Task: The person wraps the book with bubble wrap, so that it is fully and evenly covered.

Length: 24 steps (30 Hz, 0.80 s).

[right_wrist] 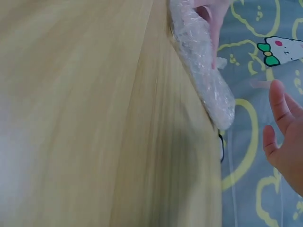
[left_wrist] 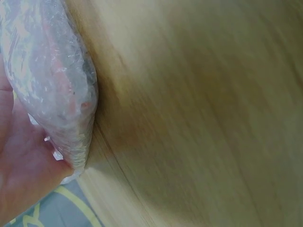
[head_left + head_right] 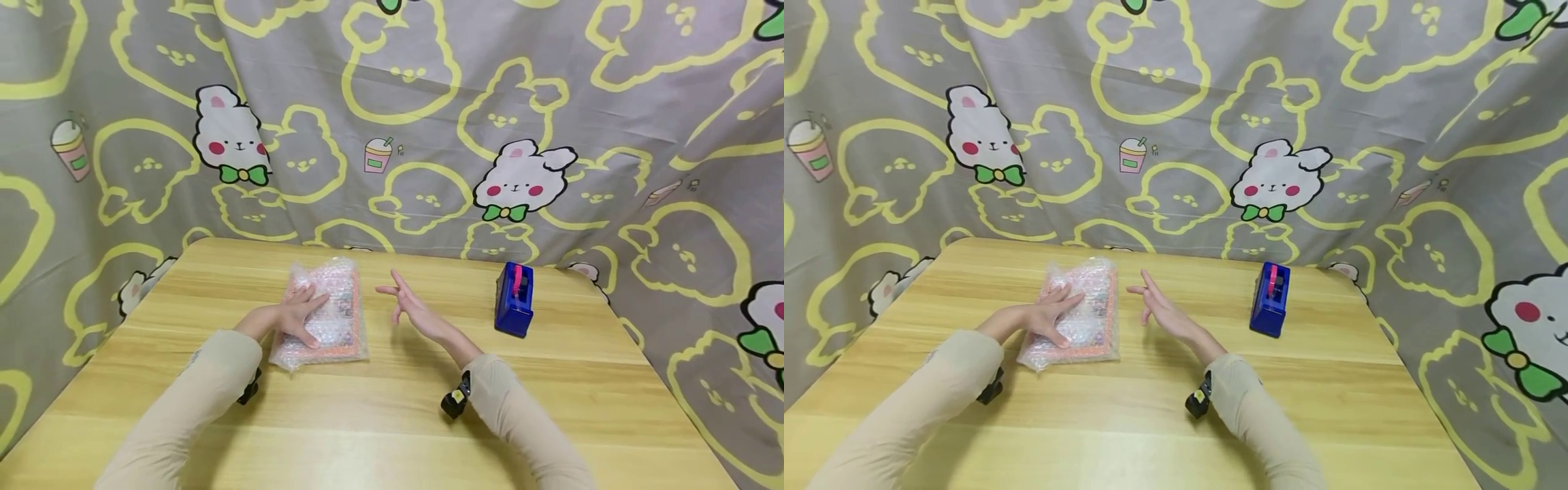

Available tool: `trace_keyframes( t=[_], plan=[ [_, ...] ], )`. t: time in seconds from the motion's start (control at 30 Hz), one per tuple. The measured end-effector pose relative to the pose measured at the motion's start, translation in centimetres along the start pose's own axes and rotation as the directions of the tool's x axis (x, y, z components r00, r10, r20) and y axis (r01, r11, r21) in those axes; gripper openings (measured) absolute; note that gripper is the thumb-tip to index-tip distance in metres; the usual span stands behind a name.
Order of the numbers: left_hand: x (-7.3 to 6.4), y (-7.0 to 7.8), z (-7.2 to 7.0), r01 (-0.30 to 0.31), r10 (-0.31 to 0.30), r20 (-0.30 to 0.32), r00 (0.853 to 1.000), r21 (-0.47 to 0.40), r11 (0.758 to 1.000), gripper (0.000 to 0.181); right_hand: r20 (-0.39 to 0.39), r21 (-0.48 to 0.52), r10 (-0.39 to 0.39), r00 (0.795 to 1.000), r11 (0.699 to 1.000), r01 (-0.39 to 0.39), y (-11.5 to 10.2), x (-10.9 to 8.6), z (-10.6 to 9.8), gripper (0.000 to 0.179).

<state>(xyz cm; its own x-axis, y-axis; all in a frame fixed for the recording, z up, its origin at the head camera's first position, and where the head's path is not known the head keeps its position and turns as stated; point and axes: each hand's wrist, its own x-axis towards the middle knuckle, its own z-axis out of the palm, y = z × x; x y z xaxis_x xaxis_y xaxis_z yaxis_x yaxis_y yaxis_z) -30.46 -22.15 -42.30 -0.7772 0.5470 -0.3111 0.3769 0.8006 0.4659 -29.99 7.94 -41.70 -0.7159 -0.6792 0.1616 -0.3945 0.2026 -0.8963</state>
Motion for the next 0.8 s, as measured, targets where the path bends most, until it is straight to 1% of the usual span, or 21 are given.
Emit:
trace_keyframes(
  t=[0.1,0.2,0.33,0.47,0.6,0.67,0.8],
  plan=[
    [-0.1,-0.1,-0.1,0.010,-0.010,0.006,1.000,0.000,1.000,0.108,0.031,0.009,-0.048,0.998,0.999,0.047,0.3,1.4,0.9,0.053],
    [-0.1,-0.1,-0.2,0.021,-0.021,0.006,1.000,0.011,1.000,0.108,0.064,0.022,-0.093,0.994,0.996,0.092,0.5,2.7,1.8,0.066],
    [0.1,0.0,-0.2,0.026,-0.026,-0.001,1.000,0.024,0.999,0.108,0.099,0.013,-0.103,0.990,0.995,0.103,0.8,4.5,3.0,0.077],
    [0.2,0.0,-0.1,0.030,-0.031,0.001,1.000,0.046,0.998,0.107,0.136,0.006,-0.119,0.984,0.993,0.119,0.7,6.0,4.1,0.080],
    [0.1,0.1,0.0,0.038,-0.038,-0.002,0.999,0.065,0.997,0.106,0.160,0.009,-0.109,0.981,0.994,0.109,0.4,7.0,5.0,0.074],
    [0.0,0.1,0.0,0.036,-0.036,-0.003,0.999,0.062,0.997,0.105,0.167,-0.015,-0.088,0.982,0.996,0.092,0.4,7.3,5.3,0.072],
    [-0.1,0.1,0.0,0.048,-0.048,0.006,0.999,0.037,0.998,0.104,0.178,-0.101,-0.027,0.984,0.994,0.046,1.0,7.9,5.6,0.072]
  ],
)
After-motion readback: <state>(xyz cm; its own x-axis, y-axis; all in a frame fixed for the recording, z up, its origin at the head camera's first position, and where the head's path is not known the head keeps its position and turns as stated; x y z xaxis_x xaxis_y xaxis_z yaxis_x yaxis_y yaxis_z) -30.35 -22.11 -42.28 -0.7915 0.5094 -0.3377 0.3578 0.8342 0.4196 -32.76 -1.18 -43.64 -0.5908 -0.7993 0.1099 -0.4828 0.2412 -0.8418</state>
